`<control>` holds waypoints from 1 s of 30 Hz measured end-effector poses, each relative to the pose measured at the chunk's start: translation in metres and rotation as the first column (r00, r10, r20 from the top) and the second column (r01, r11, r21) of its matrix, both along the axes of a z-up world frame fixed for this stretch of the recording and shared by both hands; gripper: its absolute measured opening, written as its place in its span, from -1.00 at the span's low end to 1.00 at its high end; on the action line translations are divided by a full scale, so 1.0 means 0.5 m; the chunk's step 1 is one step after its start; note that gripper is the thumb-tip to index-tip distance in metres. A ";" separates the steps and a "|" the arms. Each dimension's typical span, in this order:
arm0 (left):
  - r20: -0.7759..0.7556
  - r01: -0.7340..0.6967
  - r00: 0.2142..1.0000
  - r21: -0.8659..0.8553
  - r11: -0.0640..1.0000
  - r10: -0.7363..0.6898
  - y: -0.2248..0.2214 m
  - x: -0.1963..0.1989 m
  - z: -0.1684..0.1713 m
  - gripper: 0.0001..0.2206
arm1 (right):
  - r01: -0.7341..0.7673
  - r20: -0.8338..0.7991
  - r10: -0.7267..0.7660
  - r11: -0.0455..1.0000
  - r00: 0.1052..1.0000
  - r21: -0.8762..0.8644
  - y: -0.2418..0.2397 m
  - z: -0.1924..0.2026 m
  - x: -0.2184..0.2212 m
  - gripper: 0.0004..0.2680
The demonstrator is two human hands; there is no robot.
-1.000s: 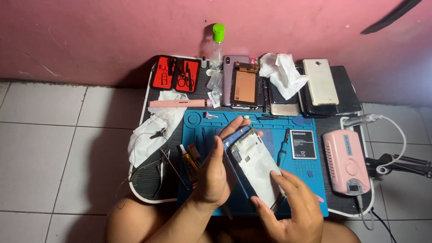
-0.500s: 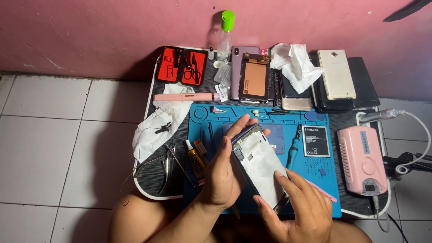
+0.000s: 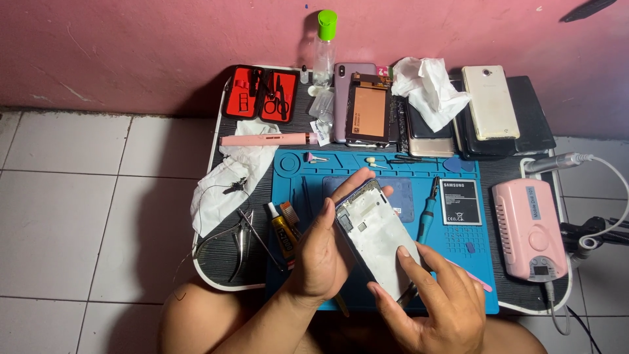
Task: The person applies adhesive to the frame of a disassembled smartphone and presses the back cover into place. They then use a small metal tool to pry and separate the back cover from the frame again, manipulating the phone's internal components and casing.
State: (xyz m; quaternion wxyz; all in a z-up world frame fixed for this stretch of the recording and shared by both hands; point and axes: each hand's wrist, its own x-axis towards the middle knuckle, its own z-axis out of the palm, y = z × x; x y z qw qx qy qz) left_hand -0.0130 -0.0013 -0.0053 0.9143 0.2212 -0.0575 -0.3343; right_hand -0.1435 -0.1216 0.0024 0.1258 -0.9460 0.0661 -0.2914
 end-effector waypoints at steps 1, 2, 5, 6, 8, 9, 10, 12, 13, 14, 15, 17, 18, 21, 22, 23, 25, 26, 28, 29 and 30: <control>0.001 0.001 1.000 0.000 1.000 -0.001 0.000 0.000 -0.001 -0.35 | 0.001 0.001 -0.001 1.000 1.000 0.000 -0.001 0.001 0.001 -0.60; -0.001 0.002 1.000 -0.007 1.000 -0.002 -0.001 -0.001 -0.002 -0.35 | -0.014 0.006 0.014 1.000 1.000 0.005 -0.001 0.002 0.002 -0.61; 0.002 0.008 1.000 -0.009 1.000 -0.008 0.001 -0.002 0.001 -0.34 | -0.034 0.024 0.034 0.999 0.999 0.000 0.002 0.007 0.006 -0.62; 0.010 0.010 1.000 -0.005 1.000 -0.010 0.002 -0.002 0.003 -0.34 | -0.042 0.040 0.043 0.999 0.998 -0.010 0.003 0.009 0.009 -0.62; 0.018 -0.002 1.000 -0.002 1.000 0.003 0.002 -0.001 0.005 -0.35 | -0.045 0.049 0.046 0.999 0.998 -0.021 0.004 0.007 0.009 -0.62; 0.026 -0.015 1.000 0.000 1.000 0.015 0.002 0.000 0.006 -0.35 | -0.048 0.058 0.050 0.998 0.997 -0.032 0.005 0.006 0.010 -0.62; 0.026 -0.015 1.000 -0.001 1.000 0.015 0.002 0.001 0.005 -0.35 | -0.048 0.059 0.050 0.998 0.997 -0.032 0.005 0.009 0.013 -0.62; 0.029 -0.009 1.000 -0.002 1.000 0.009 0.004 0.001 0.003 -0.35 | -0.077 0.056 0.077 0.997 0.995 -0.005 0.006 0.016 0.016 -0.63; 0.030 -0.011 0.999 -0.002 1.000 0.011 0.004 0.000 0.004 -0.35 | -0.079 0.057 0.079 0.997 0.995 -0.005 0.006 0.015 0.014 -0.63; 0.022 -0.006 1.000 0.006 1.000 0.006 0.005 -0.001 0.004 -0.35 | -0.062 0.046 0.063 0.998 0.997 -0.016 0.007 0.013 0.011 -0.63; 0.015 0.000 1.000 0.014 1.000 0.000 0.005 -0.001 0.004 -0.34 | -0.043 0.036 0.044 0.999 0.998 -0.027 0.007 0.012 0.009 -0.62; -0.008 -0.012 1.000 0.002 1.000 0.012 0.002 -0.002 0.004 -0.35 | -0.051 0.040 0.053 0.998 0.998 -0.039 0.005 0.011 0.011 -0.62; -0.033 -0.023 0.999 -0.009 1.000 0.023 0.000 -0.004 0.004 -0.35 | -0.059 0.043 0.061 0.997 0.997 -0.051 0.003 0.010 0.011 -0.62; -0.066 -0.095 0.994 -0.066 0.993 0.090 -0.008 -0.006 0.001 -0.39 | -0.041 0.054 0.045 0.997 0.998 -0.072 0.006 0.015 0.007 -0.61; -0.064 -0.094 0.994 -0.067 0.993 0.090 -0.008 -0.003 0.000 -0.39 | -0.041 0.056 0.045 0.996 0.997 -0.073 0.006 0.015 0.010 -0.61; -0.062 -0.099 0.994 -0.072 0.993 0.094 -0.008 -0.003 -0.001 -0.38 | -0.050 0.065 0.055 0.996 0.996 -0.074 0.006 0.016 0.011 -0.61; -0.058 -0.102 0.993 -0.077 0.992 0.098 -0.007 -0.004 0.000 -0.37 | -0.058 0.074 0.063 0.995 0.995 -0.076 0.007 0.015 0.011 -0.61; -0.045 -0.102 0.994 -0.071 0.992 0.099 -0.006 -0.004 0.001 -0.38 | -0.053 0.075 0.059 0.995 0.995 -0.079 0.007 0.014 0.010 -0.61; -0.033 -0.105 0.994 -0.062 0.993 0.103 -0.004 -0.004 0.003 -0.39 | -0.052 0.074 0.058 0.995 0.996 -0.081 0.007 0.014 0.010 -0.60; -0.005 -0.102 0.995 -0.062 0.993 0.102 -0.003 -0.004 0.004 -0.39 | -0.067 0.070 0.072 0.995 0.995 -0.074 0.007 0.015 0.011 -0.60; 0.024 -0.100 0.995 -0.061 0.993 0.101 -0.002 -0.004 0.005 -0.39 | -0.081 0.065 0.086 0.994 0.994 -0.068 0.007 0.016 0.011 -0.60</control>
